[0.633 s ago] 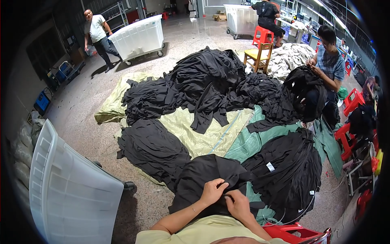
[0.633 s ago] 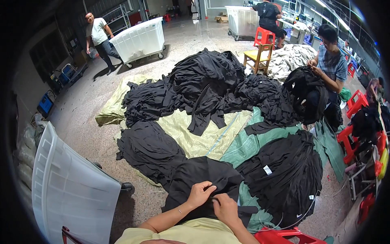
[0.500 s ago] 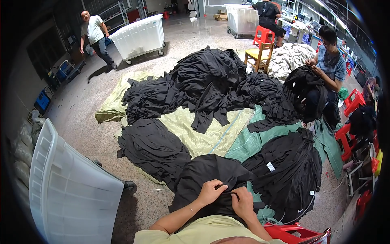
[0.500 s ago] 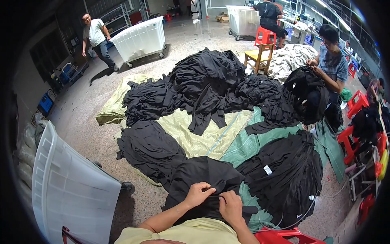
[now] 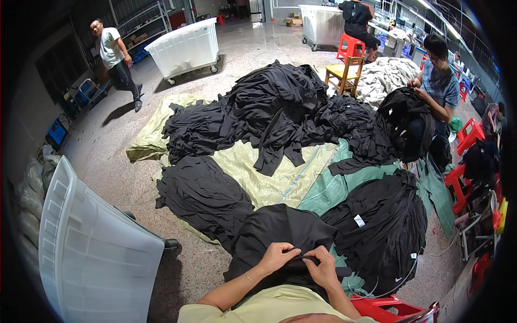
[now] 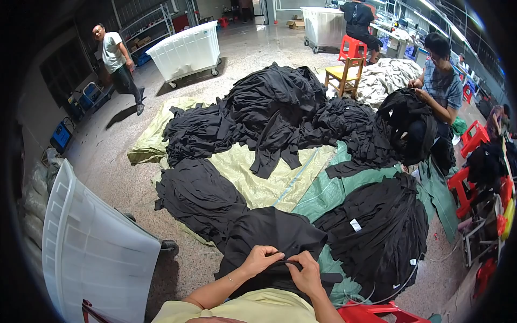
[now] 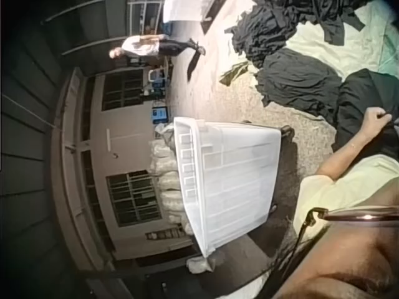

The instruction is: Inspecting black garments for quality control, checking seams and fabric.

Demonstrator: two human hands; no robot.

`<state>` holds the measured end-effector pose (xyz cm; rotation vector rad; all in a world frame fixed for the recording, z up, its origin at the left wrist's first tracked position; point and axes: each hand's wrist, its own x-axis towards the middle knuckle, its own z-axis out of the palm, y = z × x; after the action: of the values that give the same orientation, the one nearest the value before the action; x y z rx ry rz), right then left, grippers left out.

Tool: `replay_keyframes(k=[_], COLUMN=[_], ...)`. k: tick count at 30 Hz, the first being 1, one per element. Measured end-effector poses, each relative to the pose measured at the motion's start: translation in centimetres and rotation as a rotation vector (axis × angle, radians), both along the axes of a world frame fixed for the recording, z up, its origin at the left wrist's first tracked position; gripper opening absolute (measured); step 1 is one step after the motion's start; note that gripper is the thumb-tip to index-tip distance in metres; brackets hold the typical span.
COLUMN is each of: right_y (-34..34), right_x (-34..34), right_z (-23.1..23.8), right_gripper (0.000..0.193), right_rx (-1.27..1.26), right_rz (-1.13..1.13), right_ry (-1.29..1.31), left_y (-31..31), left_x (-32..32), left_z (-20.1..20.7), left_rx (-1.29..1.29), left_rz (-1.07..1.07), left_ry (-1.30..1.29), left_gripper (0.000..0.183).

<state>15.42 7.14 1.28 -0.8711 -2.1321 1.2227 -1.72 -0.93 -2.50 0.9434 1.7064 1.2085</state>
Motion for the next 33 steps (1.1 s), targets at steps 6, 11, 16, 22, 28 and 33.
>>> replay_keyframes(k=[6, 11, 16, 22, 28, 33], right_y=[-0.4, -0.4, -0.6, -1.2, -1.5, -0.9], right_x=[-0.6, -0.6, -1.0, -1.0, -1.3, -0.7], right_z=[0.5, 0.8, 0.6, -0.1, 0.7, 0.4], right_gripper=[0.013, 0.014, 0.012, 0.013, 0.014, 0.015], right_rx=[0.12, 0.08, 0.101, 0.205, 0.228, 0.225], right_rz=[-0.005, 0.155, 0.003, -0.031, 0.033, 0.055], right_ry=[0.033, 0.035, -0.014, 0.072, 0.084, 0.083], left_y=[0.0, 0.2, -0.7, -0.2, -0.9, -0.8], left_x=[0.3, 0.8, -0.1, -0.1, -0.2, 0.3], left_z=[-0.5, -0.9, -0.4, -0.1, 0.1, 0.1], left_rx=[0.031, 0.02, -0.03, 0.012, 0.175, 0.123], left_rz=[-0.005, 0.06, -0.06, -0.167, -0.198, -0.202], left_ry=[-0.493, -0.348, -0.408, -0.102, 0.081, -0.007], left_gripper=[0.02, 0.019, 0.019, 0.027, 0.026, 0.029])
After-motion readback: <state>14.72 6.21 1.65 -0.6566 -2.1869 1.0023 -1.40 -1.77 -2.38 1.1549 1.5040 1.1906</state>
